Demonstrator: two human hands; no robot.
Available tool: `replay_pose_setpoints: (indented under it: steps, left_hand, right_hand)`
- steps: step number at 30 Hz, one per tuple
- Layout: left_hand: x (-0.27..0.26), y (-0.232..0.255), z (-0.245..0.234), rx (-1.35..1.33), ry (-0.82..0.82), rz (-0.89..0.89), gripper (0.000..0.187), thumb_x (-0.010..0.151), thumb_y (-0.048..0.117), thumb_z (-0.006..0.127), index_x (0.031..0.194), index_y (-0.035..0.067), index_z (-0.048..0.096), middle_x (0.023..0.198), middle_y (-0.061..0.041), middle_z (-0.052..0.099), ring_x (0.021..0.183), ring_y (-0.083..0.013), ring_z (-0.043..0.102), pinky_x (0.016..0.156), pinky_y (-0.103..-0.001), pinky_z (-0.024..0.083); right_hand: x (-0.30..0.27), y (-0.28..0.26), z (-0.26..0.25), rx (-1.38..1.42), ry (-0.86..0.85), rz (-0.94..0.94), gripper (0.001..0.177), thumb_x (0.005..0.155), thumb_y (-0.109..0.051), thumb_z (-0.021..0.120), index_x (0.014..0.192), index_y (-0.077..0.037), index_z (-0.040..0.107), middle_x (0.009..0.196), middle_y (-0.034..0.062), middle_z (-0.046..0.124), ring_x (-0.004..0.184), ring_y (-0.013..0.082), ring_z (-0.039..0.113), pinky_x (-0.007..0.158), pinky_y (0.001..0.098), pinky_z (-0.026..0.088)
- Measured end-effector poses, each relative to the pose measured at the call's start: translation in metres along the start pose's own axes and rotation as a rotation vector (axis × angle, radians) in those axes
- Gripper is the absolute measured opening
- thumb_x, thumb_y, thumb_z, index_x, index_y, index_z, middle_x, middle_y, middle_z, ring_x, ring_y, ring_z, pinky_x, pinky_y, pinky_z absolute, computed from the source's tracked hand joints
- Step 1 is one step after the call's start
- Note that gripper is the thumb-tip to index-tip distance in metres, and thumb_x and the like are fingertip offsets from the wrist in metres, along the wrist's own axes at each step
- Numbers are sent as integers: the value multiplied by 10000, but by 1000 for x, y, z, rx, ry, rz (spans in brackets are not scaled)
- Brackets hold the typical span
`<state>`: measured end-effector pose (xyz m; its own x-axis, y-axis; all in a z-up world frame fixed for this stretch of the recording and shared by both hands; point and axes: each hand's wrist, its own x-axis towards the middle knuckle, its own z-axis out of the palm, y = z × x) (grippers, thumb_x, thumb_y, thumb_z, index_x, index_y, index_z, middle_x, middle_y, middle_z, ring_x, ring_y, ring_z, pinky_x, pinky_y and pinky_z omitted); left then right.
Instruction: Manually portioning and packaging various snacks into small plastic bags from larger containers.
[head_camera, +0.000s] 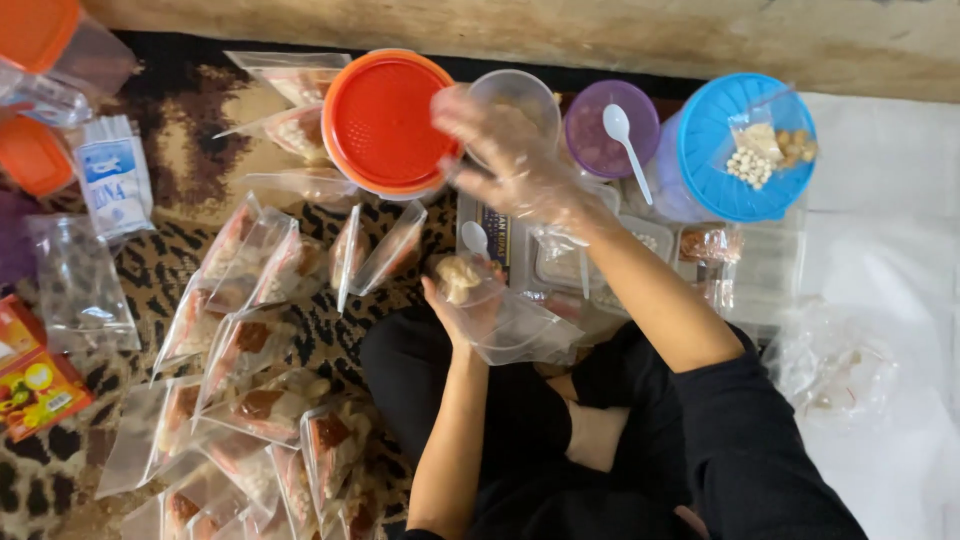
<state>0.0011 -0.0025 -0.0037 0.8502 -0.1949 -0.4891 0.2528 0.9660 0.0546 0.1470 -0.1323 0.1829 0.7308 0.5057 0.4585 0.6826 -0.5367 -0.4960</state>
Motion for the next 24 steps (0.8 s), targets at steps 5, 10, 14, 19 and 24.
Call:
replay_pose_setpoints:
  steps: [5,10,14,19,24]
  left_hand:
    - [-2,-3,2,-6,17,-30,636,837,682,613,1075,97,686,1056,-103,680,951,-267,626,831,-403,491]
    - [9,-7,-3,-87,189,-24,619,761,698,701,875,93,639,994,-178,686,899,-385,647,826,-533,548]
    - [9,-7,-11,-64,118,10,602,791,709,661,904,117,655,1038,-179,691,945,-377,661,880,-533,535]
    - [16,-8,-16,-112,119,0,601,786,708,674,899,118,645,1061,-185,689,954,-375,659,897,-538,525]
    - [13,-8,3,-99,171,31,630,795,718,656,956,110,627,1073,-179,670,951,-355,658,895,-526,532]
  right_hand:
    - [-60,39,-39,-38,303,884,461,929,-357,497,1288,-101,630,1346,118,619,1231,271,596,1054,404,482]
    - [-215,217,9,-1286,-21,430,361,784,-241,685,1120,-108,669,843,63,554,697,231,555,468,339,458]
    - [-184,184,-11,-876,-229,774,261,928,-218,594,1187,-196,591,971,55,602,892,286,649,642,398,561]
    - [-110,129,-45,-647,-63,770,327,1019,-290,536,1344,-287,561,1170,22,606,1018,259,667,804,430,588]
    - [-20,85,-22,-973,-410,315,273,928,-85,576,775,-273,701,680,-54,678,670,173,707,522,371,563]
